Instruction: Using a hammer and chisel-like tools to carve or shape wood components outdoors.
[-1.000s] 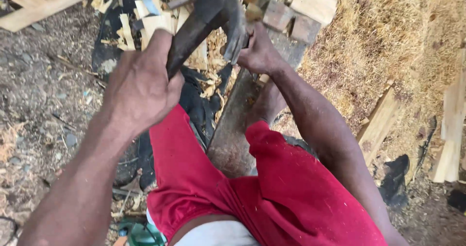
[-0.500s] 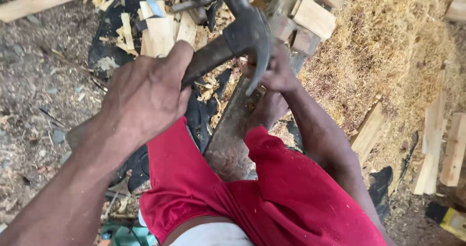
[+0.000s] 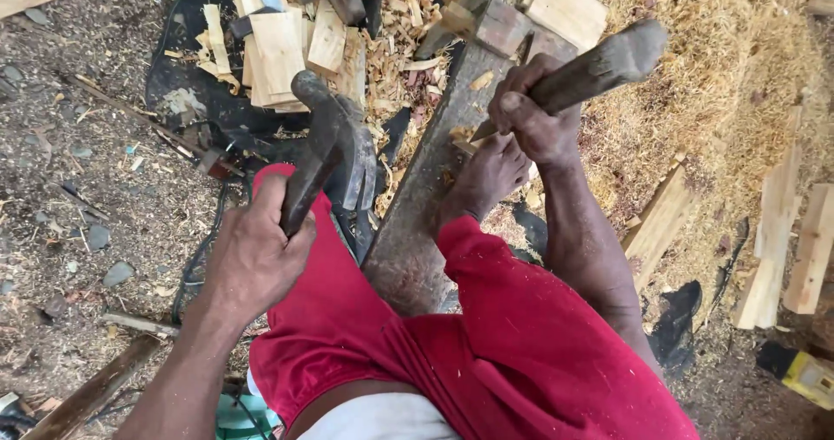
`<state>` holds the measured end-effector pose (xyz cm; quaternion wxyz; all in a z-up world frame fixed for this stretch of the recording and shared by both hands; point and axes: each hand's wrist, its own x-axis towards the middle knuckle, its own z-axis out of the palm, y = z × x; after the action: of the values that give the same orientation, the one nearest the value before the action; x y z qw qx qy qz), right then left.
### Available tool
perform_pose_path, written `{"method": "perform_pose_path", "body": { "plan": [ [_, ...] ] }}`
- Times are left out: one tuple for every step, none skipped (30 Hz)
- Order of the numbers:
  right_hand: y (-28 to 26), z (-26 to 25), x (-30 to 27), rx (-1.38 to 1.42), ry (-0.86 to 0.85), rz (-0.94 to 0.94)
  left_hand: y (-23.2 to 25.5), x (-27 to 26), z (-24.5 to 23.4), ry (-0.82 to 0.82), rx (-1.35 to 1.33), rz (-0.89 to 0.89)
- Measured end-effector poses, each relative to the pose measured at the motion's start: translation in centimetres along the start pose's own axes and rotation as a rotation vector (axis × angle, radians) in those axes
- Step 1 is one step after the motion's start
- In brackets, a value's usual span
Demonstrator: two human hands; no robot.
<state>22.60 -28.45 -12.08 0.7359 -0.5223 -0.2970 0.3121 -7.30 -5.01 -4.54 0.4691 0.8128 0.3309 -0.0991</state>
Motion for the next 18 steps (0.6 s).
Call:
{"method": "perform_pose_path", "body": {
  "plan": [
    [0.3, -0.1, 0.1, -0.001, -0.002, -0.001, -0.1, 0.0, 0.1, 0.002, -0.001, 0.001],
    [0.6, -0.1, 0.2, -0.049, -0.021, -0.006, -0.1, 0.0, 0.2, 0.002, -0.001, -0.010],
    [1.0, -0.1, 0.0, -0.095, -0.034, -0.011, -0.2, -0.1, 0.3, -0.001, 0.003, -0.022],
    [1.1, 0.0, 0.2, -0.093, -0.031, -0.011, -0.4, -0.3, 0.5, -0.004, 0.006, -0.021],
    [1.2, 0.2, 0.5, -0.093, -0.053, -0.019, -0.5, -0.4, 0.5, 0.005, 0.012, -0.008],
    [1.3, 0.3, 0.8, -0.093, -0.076, -0.027, -0.5, -0.4, 0.6, 0.014, 0.017, 0.005],
    [1.8, 0.1, 1.1, -0.092, -0.073, -0.031, -0.4, -0.4, 0.6, 0.014, 0.020, 0.009],
    [2.4, -0.1, 1.5, -0.119, -0.085, -0.028, -0.2, -0.4, 0.6, 0.009, 0.017, -0.001],
    [3.0, -0.2, 1.9, -0.144, -0.099, -0.024, -0.2, -0.5, 0.6, 0.005, 0.013, -0.013],
    [2.5, 0.1, 1.7, -0.143, -0.097, -0.026, -0.2, -0.5, 0.8, 0.005, 0.016, -0.012],
    [2.1, 0.5, 1.6, -0.166, -0.087, -0.001, -0.3, -0.6, 0.8, 0.000, 0.013, -0.029],
    [1.6, 0.9, 1.6, -0.189, -0.077, 0.024, -0.4, -0.6, 0.9, -0.005, 0.011, -0.045],
    [1.6, 1.1, 1.6, -0.185, -0.078, 0.025, -0.5, -0.8, 0.9, -0.004, 0.012, -0.048],
    [1.5, 1.2, 1.5, -0.127, -0.070, 0.026, -0.6, -0.9, 1.0, 0.005, 0.004, -0.023],
    [1.3, 1.3, 1.3, -0.070, -0.059, 0.027, -0.6, -1.0, 1.1, 0.012, -0.004, 0.004],
    [1.2, 1.3, 1.1, -0.069, -0.057, 0.027, -0.5, -1.1, 1.1, 0.010, -0.003, 0.004],
    [1.1, 1.3, 1.0, -0.091, -0.043, 0.049, -0.4, -1.1, 1.1, 0.013, -0.002, 0.022],
    [1.0, 1.4, 0.8, -0.113, -0.030, 0.070, -0.3, -1.2, 1.0, 0.016, -0.002, 0.041]
  ]
}}
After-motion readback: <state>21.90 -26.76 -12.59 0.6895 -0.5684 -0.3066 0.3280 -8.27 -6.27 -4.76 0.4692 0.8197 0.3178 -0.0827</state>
